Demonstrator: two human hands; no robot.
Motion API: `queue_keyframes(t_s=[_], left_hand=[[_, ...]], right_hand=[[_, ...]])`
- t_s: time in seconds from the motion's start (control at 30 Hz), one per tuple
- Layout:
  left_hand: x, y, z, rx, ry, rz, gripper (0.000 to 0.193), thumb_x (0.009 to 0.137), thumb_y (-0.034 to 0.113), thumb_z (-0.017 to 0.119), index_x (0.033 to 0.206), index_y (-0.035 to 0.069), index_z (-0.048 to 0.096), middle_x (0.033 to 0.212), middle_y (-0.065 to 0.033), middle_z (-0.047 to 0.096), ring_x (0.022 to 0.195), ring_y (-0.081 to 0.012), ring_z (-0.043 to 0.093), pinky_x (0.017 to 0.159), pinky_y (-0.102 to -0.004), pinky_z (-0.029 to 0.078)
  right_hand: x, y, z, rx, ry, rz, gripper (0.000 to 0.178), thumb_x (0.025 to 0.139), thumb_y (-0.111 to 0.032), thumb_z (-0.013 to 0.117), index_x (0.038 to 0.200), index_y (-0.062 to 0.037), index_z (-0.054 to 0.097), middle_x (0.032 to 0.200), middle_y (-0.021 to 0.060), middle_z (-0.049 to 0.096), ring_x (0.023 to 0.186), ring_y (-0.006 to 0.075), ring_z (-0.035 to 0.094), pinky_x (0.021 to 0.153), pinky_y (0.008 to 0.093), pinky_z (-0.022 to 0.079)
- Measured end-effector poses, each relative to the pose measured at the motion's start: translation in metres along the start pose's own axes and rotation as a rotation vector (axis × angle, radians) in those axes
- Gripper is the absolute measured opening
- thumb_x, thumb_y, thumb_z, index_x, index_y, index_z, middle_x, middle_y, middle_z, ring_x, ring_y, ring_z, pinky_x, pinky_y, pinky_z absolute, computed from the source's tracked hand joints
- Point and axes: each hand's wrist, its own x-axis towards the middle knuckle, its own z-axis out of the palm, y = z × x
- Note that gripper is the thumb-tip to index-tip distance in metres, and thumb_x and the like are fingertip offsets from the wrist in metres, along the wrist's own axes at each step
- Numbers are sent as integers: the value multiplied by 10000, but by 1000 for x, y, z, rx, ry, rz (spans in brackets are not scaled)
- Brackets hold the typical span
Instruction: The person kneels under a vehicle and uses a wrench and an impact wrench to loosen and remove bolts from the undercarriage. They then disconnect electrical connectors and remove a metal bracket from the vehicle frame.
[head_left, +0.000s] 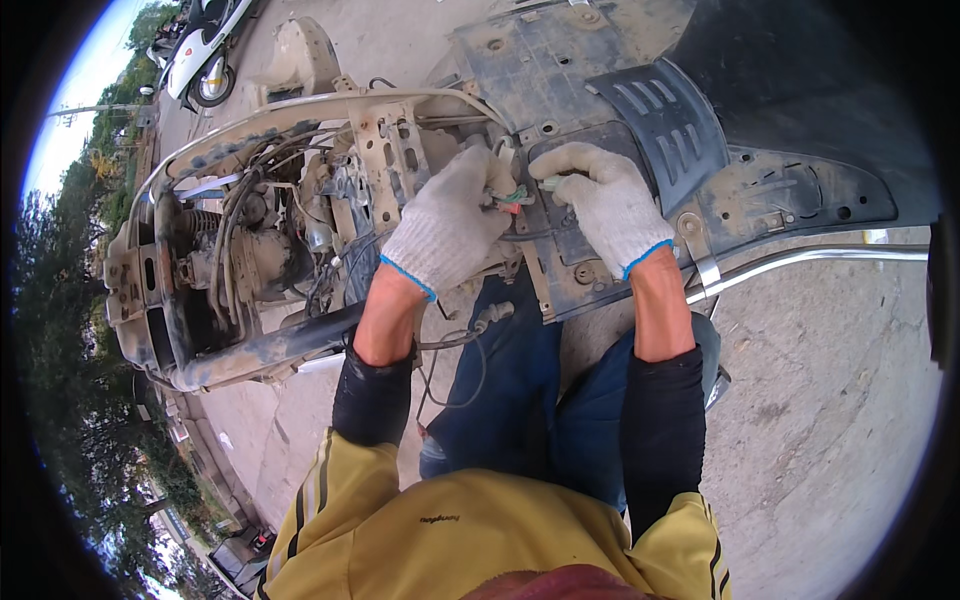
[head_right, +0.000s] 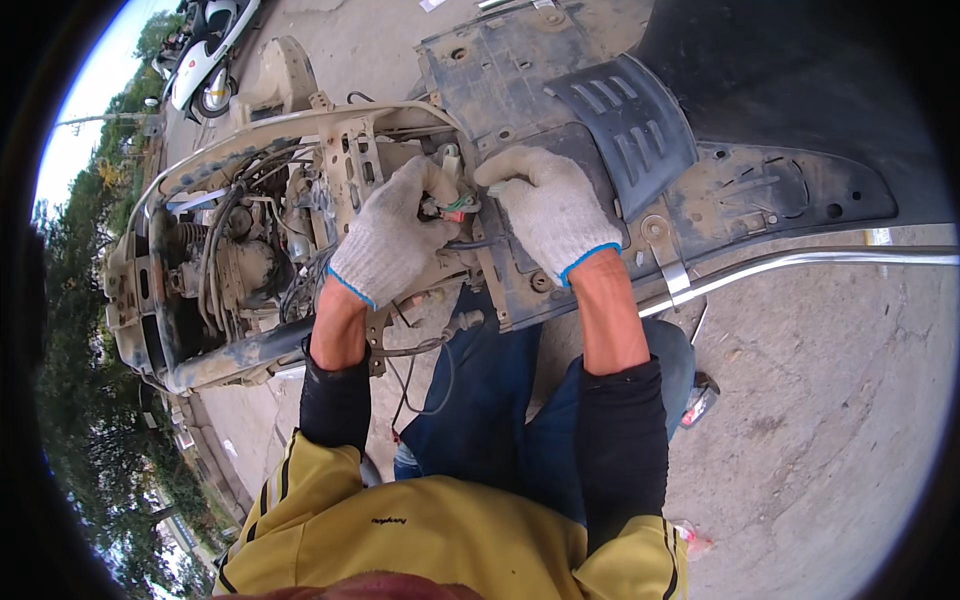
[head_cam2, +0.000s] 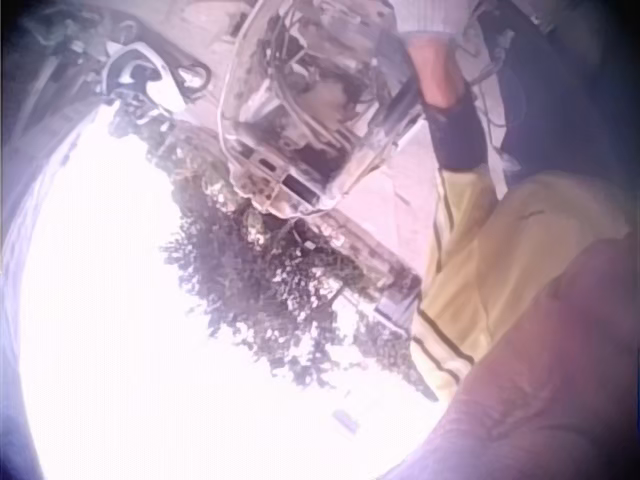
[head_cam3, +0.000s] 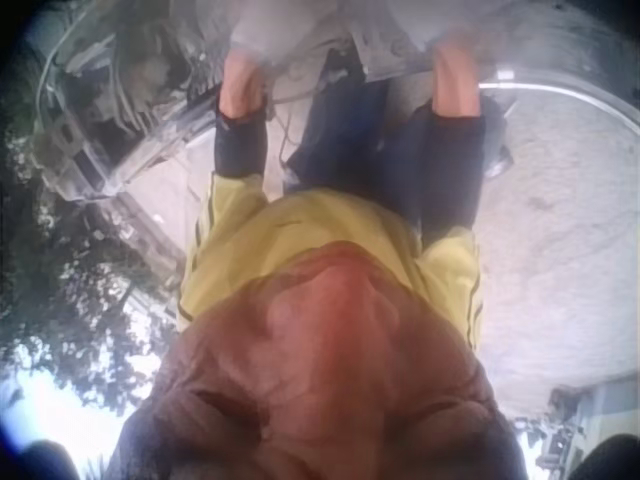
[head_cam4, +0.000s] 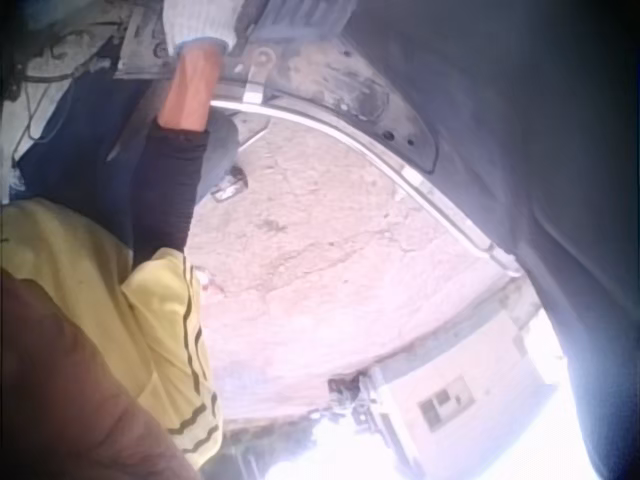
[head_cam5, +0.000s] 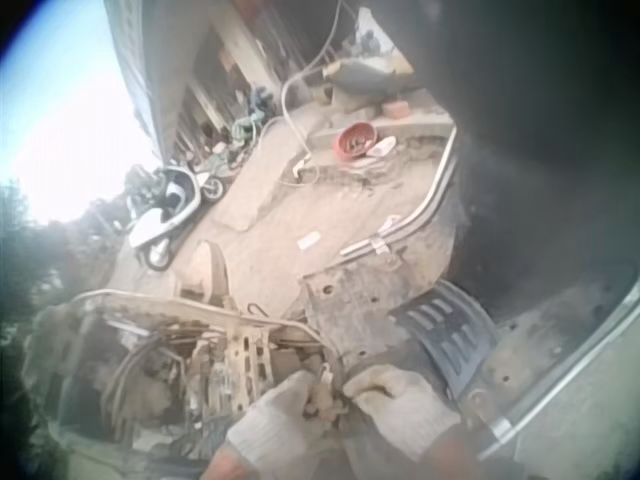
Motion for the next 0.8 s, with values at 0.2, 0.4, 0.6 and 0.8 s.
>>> queue_keyframes(t_s=[0.2, 0.4, 0.6, 0.8], left_hand=[[1, 7, -5, -60, -25, -35, 302, 868, 202, 780, 1019, 2, 611, 950, -249, 681, 917, -414, 701, 809, -468, 541], [10, 18, -16, -88, -79, -182, 314, 888, 245, 825, 984, 17, 632, 905, -90, 660, 856, -160, 627, 791, -332, 522], [10, -7, -3, 4, 30, 63, 165, 940, 182, 744, 999, 36, 695, 921, -127, 638, 805, -276, 671, 727, -383, 549], [12, -20, 4, 155, 149, 309, 102, 950, 104, 701, 1042, 69, 729, 955, -137, 615, 793, -309, 697, 696, -397, 570]], right_hand=[[-5, -14, 1, -105, -69, 43, 266, 938, -206, 696, 1109, -15, 770, 1043, 170, 759, 975, 282, 715, 902, 388, 545], [-3, -9, -1, -10, -111, 109, 267, 924, -185, 710, 1117, -9, 767, 1022, 173, 763, 950, 263, 714, 870, 382, 553], [-5, -6, 6, -15, -94, 122, 270, 893, -140, 719, 1123, -6, 761, 961, 157, 759, 873, 233, 710, 810, 369, 558], [-6, -19, 0, -90, -148, 108, 212, 876, -130, 723, 1049, -10, 751, 905, 151, 749, 799, 231, 704, 762, 375, 560]])
